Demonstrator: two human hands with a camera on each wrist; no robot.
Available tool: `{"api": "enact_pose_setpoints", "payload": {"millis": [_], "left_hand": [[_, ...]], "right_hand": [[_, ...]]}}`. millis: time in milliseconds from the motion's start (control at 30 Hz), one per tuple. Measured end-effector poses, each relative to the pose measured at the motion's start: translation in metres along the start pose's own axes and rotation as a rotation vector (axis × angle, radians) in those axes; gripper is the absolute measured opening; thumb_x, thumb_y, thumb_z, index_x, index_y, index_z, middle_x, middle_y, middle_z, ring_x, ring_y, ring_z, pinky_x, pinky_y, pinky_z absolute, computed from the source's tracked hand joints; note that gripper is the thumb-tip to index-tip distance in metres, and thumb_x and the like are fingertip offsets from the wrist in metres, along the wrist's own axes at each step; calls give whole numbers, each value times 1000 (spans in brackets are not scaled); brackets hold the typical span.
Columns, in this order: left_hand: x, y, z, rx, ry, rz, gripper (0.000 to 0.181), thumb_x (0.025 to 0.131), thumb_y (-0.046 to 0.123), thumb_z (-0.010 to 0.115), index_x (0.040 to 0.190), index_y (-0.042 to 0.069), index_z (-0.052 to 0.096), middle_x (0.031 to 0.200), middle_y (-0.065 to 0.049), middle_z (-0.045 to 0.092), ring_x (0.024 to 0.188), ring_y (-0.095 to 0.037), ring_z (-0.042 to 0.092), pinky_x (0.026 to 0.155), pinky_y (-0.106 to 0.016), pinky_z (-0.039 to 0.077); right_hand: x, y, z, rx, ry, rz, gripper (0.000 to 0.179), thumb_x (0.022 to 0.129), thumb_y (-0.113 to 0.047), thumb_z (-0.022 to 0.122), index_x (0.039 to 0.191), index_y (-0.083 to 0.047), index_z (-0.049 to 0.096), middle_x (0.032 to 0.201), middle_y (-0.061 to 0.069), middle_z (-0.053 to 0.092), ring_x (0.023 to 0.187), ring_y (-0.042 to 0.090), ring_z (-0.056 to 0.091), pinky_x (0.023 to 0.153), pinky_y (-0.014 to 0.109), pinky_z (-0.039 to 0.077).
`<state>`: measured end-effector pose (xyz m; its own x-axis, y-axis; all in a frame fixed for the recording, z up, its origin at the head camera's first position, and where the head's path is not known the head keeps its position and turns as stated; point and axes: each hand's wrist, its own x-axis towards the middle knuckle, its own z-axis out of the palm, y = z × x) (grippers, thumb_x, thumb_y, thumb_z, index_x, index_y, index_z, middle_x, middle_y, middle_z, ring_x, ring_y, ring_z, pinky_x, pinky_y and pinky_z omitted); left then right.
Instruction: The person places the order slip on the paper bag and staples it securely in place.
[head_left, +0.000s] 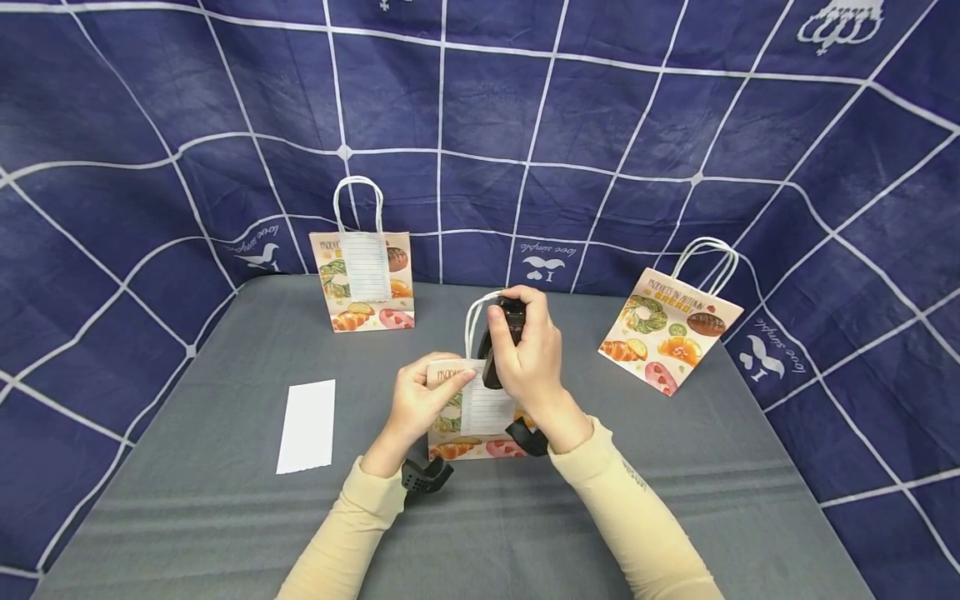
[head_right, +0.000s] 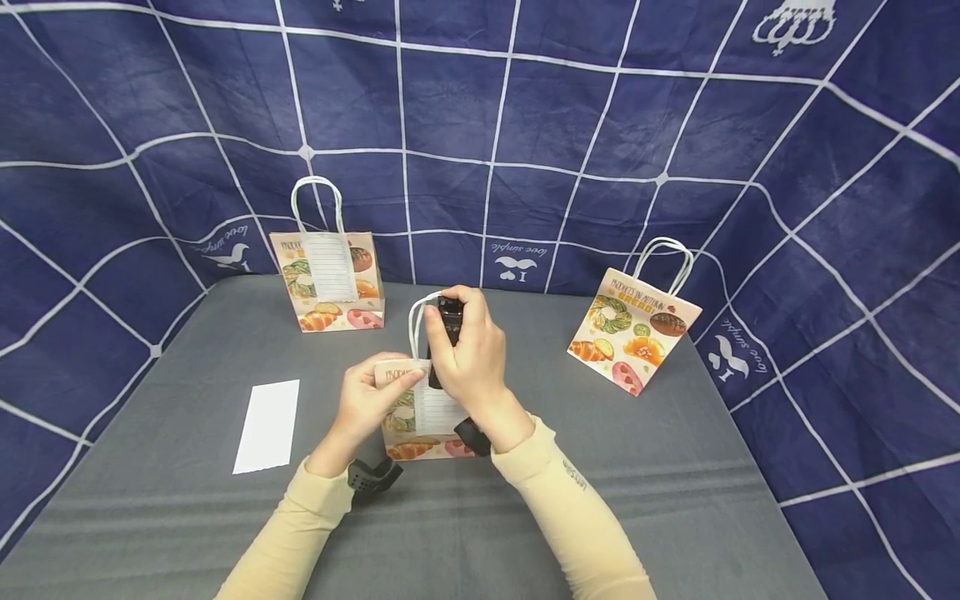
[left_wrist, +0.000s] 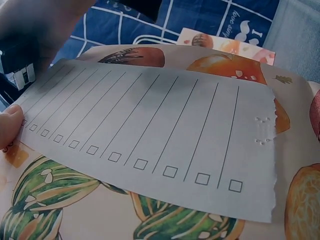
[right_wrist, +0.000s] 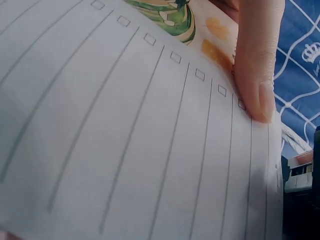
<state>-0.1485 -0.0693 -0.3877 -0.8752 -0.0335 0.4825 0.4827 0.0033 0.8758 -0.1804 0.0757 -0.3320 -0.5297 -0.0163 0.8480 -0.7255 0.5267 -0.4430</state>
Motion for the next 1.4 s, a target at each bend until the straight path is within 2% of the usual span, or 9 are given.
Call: {"api": "enact_pose_setpoints", "payload": {"millis": [200,333,633,833,967,1133,1200,1300,1400], "left_hand": [[1,1,0,10,-1,5,15,76,-6,73,89,-11,66,81,-23,66,68,-4,58,60,-19,50],[1,1,0,10,-5,12,15,76,-7,73,88,-11,67,81,-23,66,69,-4,58,61,-19,50],[1,2,1,26,1,14,16,75,-7,74,89,-12,66,79,-23,66,67,-3,57,59,-18,48],[2,1,0,22,-3,29,16,74,-8,74,88,-12,66,79,-23,66,66,-3,57,58,-18,48],[2,1,-1,23,-23,25,15,75,-7,74,88,-9,67,76,-17,66,63,-4,56,54,-21,48],[3,0,-7,-9,-85,-12,18,76,-7,72,93,-9,66,75,-7,65,59,-5,55,50,-22,47],[4,-1,-9,-30,-114,-16,22,76,-9,71,97,-10,64,77,-10,66,61,-5,57,51,-22,49],[4,0,-10,-80,-156,-2,35,72,-17,70,105,-14,60,84,-22,66,67,-6,61,56,-23,52],[6,3,-8,-86,-174,31,48,65,-21,73,109,-16,57,93,-28,63,76,-7,63,66,-23,52]], "right_hand": [[1,4,3,118,14,38,27,92,-28,57,105,-4,55,89,11,62,68,19,58,57,34,46],[2,6,4,119,15,20,23,89,-20,60,103,-3,56,88,11,63,69,20,58,57,34,46],[5,8,7,88,10,-16,33,94,-33,53,102,-1,54,84,11,61,64,18,57,53,32,46],[6,9,11,87,21,-36,29,92,-29,55,101,-2,54,84,12,61,65,20,58,54,34,46],[6,11,12,94,30,-47,28,91,-28,56,100,-1,54,84,12,62,66,20,59,54,34,47],[6,13,13,99,32,-53,26,91,-26,57,99,-2,55,84,12,63,68,20,60,55,35,47],[6,13,13,101,30,-56,24,90,-24,58,99,-2,55,84,12,63,68,21,60,55,35,47],[5,12,13,95,27,-58,23,89,-22,60,99,-3,55,85,12,63,70,22,61,57,36,47],[5,11,12,82,22,-59,25,90,-25,59,100,-3,55,86,12,63,73,22,61,59,36,48]]}}
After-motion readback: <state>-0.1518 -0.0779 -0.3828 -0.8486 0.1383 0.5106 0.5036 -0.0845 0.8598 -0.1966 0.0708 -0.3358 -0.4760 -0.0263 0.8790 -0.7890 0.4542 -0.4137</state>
